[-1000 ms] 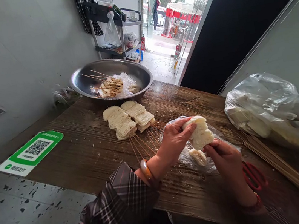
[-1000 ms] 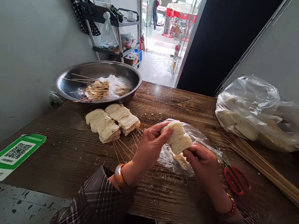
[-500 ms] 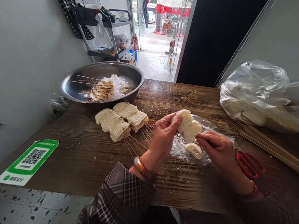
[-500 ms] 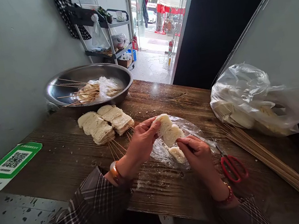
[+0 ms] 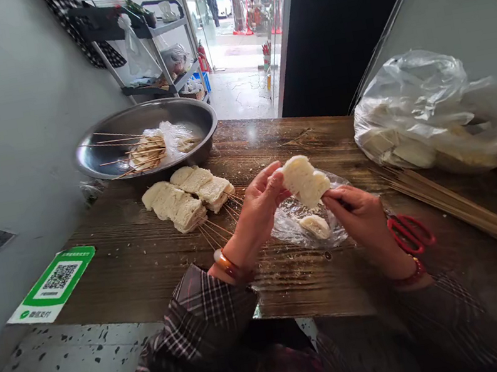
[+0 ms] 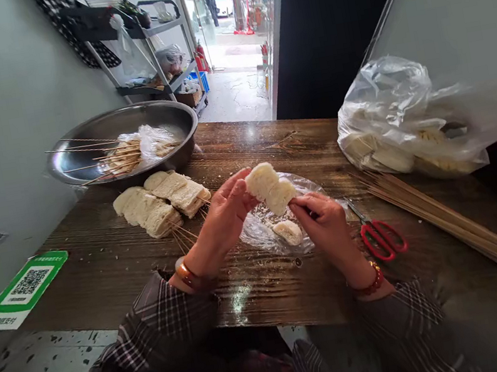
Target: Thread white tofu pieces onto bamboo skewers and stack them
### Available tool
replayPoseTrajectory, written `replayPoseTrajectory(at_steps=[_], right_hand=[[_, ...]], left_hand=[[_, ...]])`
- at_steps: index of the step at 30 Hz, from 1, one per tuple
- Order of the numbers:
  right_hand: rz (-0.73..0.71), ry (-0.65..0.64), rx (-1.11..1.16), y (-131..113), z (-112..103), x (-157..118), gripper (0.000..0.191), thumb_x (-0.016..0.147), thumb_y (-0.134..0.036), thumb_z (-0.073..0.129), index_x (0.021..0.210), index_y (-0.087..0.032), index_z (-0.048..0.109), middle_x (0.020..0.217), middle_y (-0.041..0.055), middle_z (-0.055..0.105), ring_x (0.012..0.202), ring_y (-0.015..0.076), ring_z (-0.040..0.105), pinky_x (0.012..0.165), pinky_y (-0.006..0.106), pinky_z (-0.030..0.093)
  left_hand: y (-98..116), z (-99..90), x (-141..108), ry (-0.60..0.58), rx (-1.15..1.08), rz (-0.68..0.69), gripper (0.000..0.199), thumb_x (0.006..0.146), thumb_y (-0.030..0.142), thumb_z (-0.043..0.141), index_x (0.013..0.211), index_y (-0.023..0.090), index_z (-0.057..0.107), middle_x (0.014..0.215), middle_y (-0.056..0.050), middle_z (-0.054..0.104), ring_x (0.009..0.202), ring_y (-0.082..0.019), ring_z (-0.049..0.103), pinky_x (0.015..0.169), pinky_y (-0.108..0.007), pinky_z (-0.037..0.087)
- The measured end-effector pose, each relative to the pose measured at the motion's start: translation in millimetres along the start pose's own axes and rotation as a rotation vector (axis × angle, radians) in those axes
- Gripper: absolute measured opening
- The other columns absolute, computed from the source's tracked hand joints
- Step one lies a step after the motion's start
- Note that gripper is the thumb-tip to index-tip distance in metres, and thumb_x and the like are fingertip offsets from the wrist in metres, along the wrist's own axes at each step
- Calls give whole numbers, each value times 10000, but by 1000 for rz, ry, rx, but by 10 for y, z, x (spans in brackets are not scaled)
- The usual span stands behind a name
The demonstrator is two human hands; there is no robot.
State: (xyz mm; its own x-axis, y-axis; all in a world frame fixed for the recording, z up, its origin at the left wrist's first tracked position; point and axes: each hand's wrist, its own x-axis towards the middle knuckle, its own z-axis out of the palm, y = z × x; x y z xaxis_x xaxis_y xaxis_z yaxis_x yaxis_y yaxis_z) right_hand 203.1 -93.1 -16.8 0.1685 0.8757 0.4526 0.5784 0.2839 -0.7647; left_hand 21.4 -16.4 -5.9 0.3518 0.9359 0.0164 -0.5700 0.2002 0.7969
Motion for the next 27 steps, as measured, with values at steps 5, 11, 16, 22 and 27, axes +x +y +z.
replayPoseTrajectory(at_steps=[5, 11, 16, 22, 27], right_hand=[[82, 162, 45, 72, -110, 71, 119, 856, -275, 669, 833, -207, 763, 711, -5, 674, 633, 133, 575, 602, 271, 432], [87, 168, 131, 69, -110, 118, 119, 834, -275, 676, 829, -200, 768, 723, 2, 695, 641, 135, 585, 597, 275, 432], [47, 171, 136, 58, -84, 133, 117, 836, -249, 663, 820, -210, 772, 753, 4, 721, 659, 134, 599, 622, 280, 447], [68, 161, 149, 22, -66, 119, 122, 843, -265, 661, 818, -216, 770, 812, 14, 748, 711, 144, 635, 659, 281, 477], [113, 167, 138, 9, -73, 121, 133, 840, -293, 657, 818, -221, 766, 821, 20, 744, 724, 152, 635, 667, 289, 484]], left_hand=[[65, -110, 53, 41, 382, 150, 309, 864, 440, 678, 1029, 179, 701, 962, -71, 733, 845, -144, 668, 800, -300, 523], [-54, -78, 51, -314, 1161, 312, 183, 904, 303, 617, 995, 187, 726, 969, -74, 732, 872, -173, 643, 807, -346, 508], [-184, -65, 31, -646, 1521, 393, 300, 894, 339, 650, 1147, 185, 694, 1098, -113, 709, 999, -239, 641, 917, -451, 498], [-198, -91, 49, -809, 1480, 346, 341, 800, 193, 714, 1138, 237, 708, 1066, -83, 713, 959, -224, 636, 904, -432, 493], [-150, -63, 45, -486, 1151, 253, 211, 760, 258, 773, 970, 245, 758, 920, -66, 719, 847, -198, 611, 813, -350, 483]])
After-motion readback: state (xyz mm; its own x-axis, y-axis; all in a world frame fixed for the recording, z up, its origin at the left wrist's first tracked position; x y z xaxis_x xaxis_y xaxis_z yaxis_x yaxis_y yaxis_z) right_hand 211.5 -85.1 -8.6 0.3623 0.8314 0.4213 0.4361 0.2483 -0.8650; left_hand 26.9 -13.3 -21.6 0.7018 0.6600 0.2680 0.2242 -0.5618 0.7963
